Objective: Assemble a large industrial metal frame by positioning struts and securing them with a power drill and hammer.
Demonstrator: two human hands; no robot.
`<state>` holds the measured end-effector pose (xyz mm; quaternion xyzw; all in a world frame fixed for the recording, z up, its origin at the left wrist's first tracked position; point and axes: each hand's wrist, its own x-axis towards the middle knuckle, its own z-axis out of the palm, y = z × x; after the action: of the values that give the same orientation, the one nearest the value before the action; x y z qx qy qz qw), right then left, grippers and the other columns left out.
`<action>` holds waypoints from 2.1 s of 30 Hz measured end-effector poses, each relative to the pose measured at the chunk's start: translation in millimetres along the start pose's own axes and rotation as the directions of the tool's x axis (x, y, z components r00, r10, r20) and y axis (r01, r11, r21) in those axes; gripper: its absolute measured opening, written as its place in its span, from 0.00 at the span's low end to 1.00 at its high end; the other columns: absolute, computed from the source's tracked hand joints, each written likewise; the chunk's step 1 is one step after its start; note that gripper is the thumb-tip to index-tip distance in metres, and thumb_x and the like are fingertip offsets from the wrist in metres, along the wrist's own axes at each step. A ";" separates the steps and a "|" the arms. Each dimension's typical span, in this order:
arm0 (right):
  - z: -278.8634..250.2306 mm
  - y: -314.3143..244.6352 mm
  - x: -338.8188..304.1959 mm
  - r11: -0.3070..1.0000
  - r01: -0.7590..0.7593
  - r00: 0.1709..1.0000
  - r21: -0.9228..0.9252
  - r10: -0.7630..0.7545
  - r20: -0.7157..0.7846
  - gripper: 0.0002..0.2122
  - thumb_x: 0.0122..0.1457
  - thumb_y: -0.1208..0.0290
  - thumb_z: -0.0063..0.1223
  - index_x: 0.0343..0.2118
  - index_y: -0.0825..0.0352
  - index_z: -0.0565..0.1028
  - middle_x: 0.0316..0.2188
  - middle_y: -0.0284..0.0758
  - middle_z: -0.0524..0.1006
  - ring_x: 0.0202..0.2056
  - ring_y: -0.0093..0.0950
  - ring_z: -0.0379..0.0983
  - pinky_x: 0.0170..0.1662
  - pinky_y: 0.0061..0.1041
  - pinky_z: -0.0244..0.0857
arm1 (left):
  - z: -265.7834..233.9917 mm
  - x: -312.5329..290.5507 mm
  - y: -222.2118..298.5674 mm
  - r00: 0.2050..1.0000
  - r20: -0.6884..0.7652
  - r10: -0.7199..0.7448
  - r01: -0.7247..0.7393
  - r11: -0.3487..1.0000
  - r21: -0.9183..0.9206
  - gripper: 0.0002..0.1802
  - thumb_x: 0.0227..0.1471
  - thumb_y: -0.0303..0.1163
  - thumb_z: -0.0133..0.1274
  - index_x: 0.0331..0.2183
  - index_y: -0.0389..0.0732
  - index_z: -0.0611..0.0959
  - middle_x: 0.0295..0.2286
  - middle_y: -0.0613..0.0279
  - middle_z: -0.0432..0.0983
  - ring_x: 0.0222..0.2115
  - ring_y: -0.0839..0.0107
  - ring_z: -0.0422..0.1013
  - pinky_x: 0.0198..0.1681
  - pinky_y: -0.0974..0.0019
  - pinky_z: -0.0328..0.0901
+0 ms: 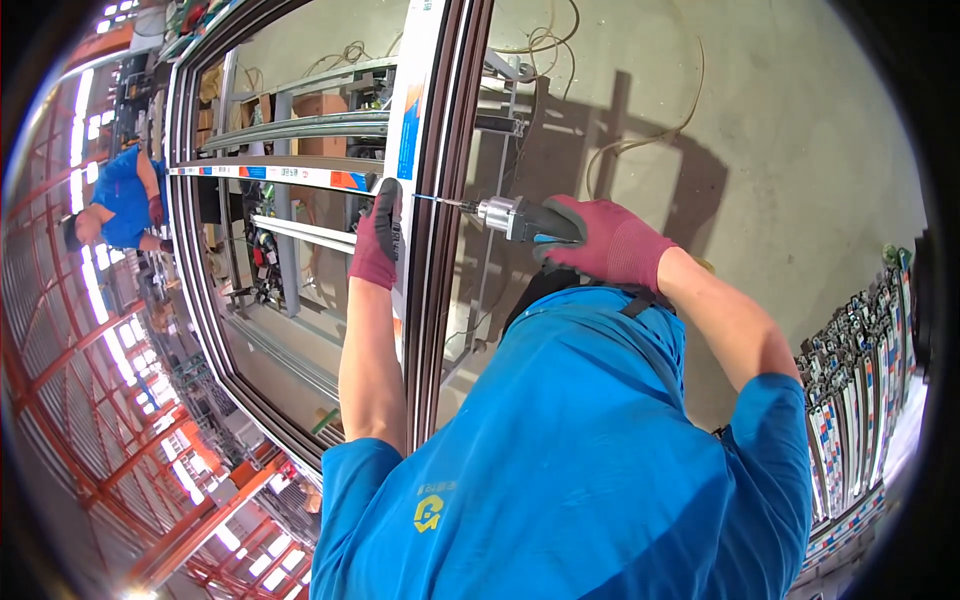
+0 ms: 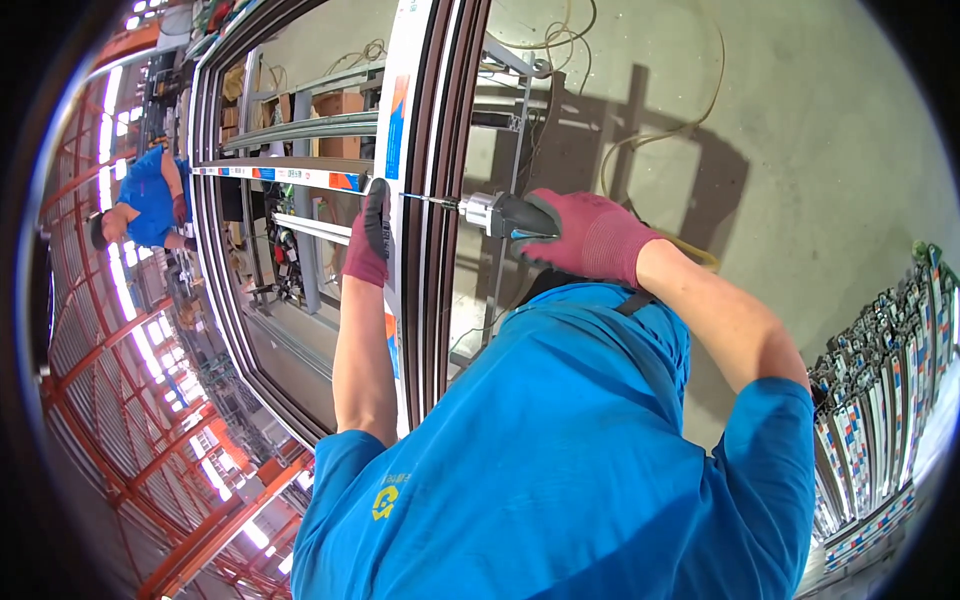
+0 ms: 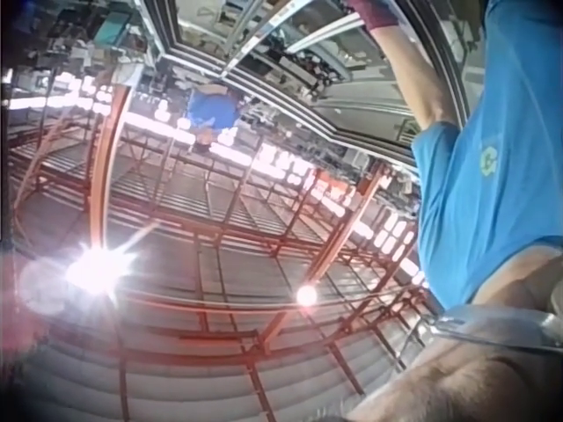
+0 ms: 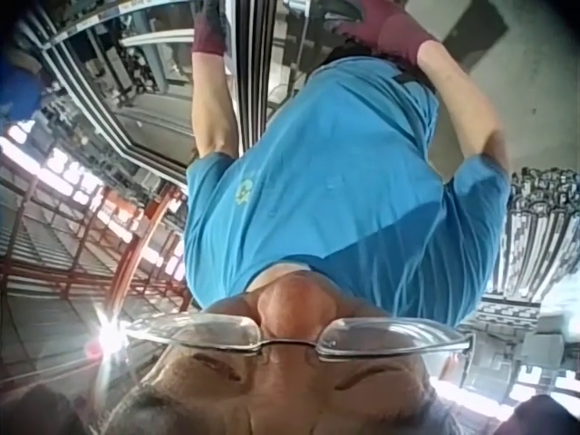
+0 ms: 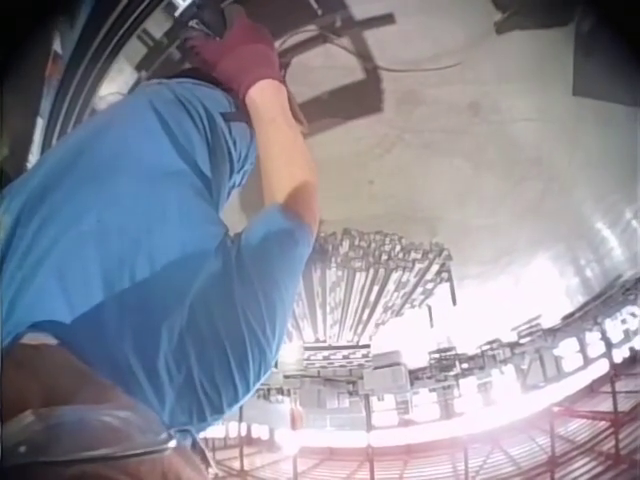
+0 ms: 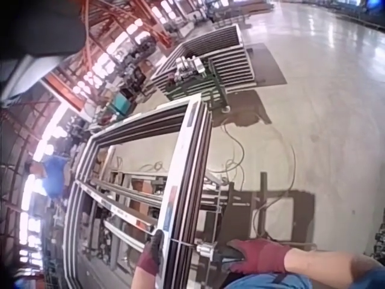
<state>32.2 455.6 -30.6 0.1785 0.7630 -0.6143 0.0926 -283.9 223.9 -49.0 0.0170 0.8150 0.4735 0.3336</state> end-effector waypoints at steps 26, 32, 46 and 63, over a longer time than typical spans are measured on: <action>13.2 -29.1 20.7 0.973 -0.013 0.997 -0.230 -0.005 -0.075 0.28 0.59 0.53 0.63 0.58 0.60 0.71 0.47 0.48 0.81 0.51 0.51 0.76 0.53 0.47 0.71 | 1.6 1.0 -1.0 0.995 0.096 0.015 -0.012 0.999 -0.035 0.43 0.62 0.58 0.60 0.61 0.30 0.76 0.59 0.57 0.74 0.60 0.72 0.68 0.68 0.66 0.57; 16.2 -35.2 26.1 0.961 -0.068 0.997 -0.267 0.055 -0.057 0.30 0.59 0.51 0.62 0.61 0.60 0.69 0.51 0.47 0.80 0.54 0.50 0.74 0.57 0.45 0.69 | 4.8 -4.9 3.3 0.996 0.091 0.011 -0.010 1.000 -0.013 0.40 0.62 0.58 0.60 0.59 0.32 0.78 0.55 0.62 0.78 0.56 0.74 0.71 0.65 0.67 0.59; 12.0 -42.6 25.6 0.984 -0.042 0.998 -0.171 0.033 -0.055 0.30 0.58 0.50 0.63 0.58 0.62 0.71 0.47 0.47 0.81 0.49 0.49 0.78 0.52 0.44 0.71 | 14.2 -18.1 18.8 0.998 0.052 -0.035 0.042 0.990 -0.132 0.25 0.60 0.52 0.64 0.44 0.39 0.88 0.36 0.71 0.80 0.35 0.81 0.72 0.43 0.73 0.65; 6.5 -44.7 -63.0 0.982 -0.039 0.999 0.184 0.043 -0.017 0.31 0.55 0.60 0.70 0.61 0.65 0.73 0.46 0.43 0.83 0.48 0.31 0.81 0.53 0.32 0.71 | 27.0 -118.4 7.6 0.939 -0.069 0.336 -0.308 0.736 -0.603 0.20 0.68 0.32 0.55 0.58 0.37 0.78 0.46 0.52 0.83 0.41 0.64 0.82 0.46 0.61 0.77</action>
<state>72.4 431.3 31.0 0.2081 0.7001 -0.6783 0.0805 -179.1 208.0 10.6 0.0606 0.5975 0.7586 0.2525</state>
